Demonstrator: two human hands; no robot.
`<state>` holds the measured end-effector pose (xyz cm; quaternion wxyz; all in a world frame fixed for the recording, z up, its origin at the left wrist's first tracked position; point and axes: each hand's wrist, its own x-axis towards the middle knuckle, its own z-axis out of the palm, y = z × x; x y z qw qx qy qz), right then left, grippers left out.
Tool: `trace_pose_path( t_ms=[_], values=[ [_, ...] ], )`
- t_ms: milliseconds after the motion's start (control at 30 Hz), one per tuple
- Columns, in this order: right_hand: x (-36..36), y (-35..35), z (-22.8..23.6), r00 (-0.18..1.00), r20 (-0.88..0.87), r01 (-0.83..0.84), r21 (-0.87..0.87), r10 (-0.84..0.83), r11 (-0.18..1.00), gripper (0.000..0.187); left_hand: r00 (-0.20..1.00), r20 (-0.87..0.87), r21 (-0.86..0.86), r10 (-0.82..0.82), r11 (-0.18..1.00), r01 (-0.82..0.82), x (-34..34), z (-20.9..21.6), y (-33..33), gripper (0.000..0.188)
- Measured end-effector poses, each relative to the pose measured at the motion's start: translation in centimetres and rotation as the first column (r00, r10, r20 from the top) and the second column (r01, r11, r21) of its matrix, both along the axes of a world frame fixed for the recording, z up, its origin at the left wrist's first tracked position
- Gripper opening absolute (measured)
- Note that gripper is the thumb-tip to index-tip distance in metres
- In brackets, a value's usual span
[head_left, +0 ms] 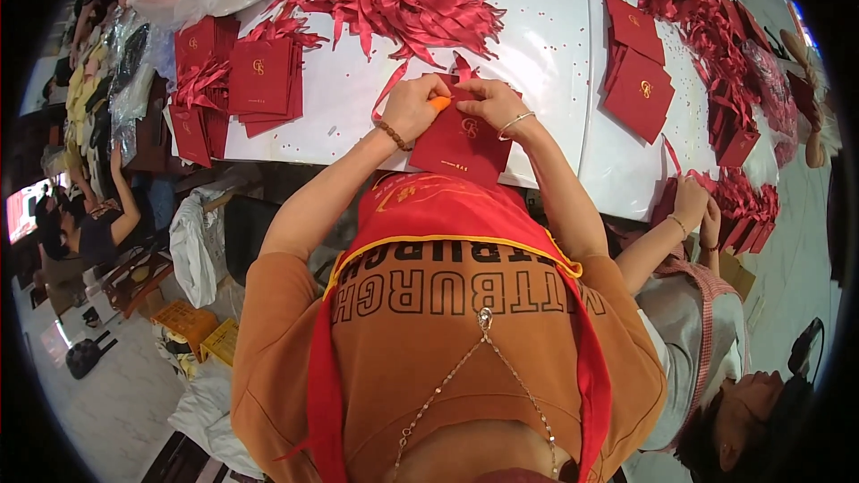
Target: Tying red decorative ribbons onto red gift cards or invitations at a long table.
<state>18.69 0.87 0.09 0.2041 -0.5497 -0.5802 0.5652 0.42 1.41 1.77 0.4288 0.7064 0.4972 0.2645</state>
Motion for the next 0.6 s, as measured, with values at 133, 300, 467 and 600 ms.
trace_pose_path(
  t_ms=[133, 300, 467, 600],
  values=[
    [-0.2, -0.3, -0.2, 0.998, -0.063, -0.006, 0.053, 0.009, 0.999, 0.032, 0.992, -0.124, 0.076, -0.034, 0.996, 0.043, 0.4, 0.6, 0.2, 0.01],
    [-0.4, -0.3, -0.8, 0.998, 0.062, -0.014, 0.08, 0.009, 0.997, 0.035, 0.97, -0.226, 0.131, -0.09, 0.984, 0.122, 0.9, 0.8, 0.6, 0.009],
    [0.2, 0.1, -2.2, 0.999, -0.029, -0.014, 0.058, 0.016, 0.998, 0.035, 0.88, -0.445, 0.375, -0.169, 0.857, 0.354, 1.1, 0.4, 0.4, 0.007],
    [0.5, -0.1, -2.4, 0.989, -0.133, 0.058, -0.032, -0.062, 0.998, 0.036, 0.982, -0.168, 0.245, -0.091, 0.961, 0.131, 1.2, -0.3, 0.3, 0.008]
  ],
)
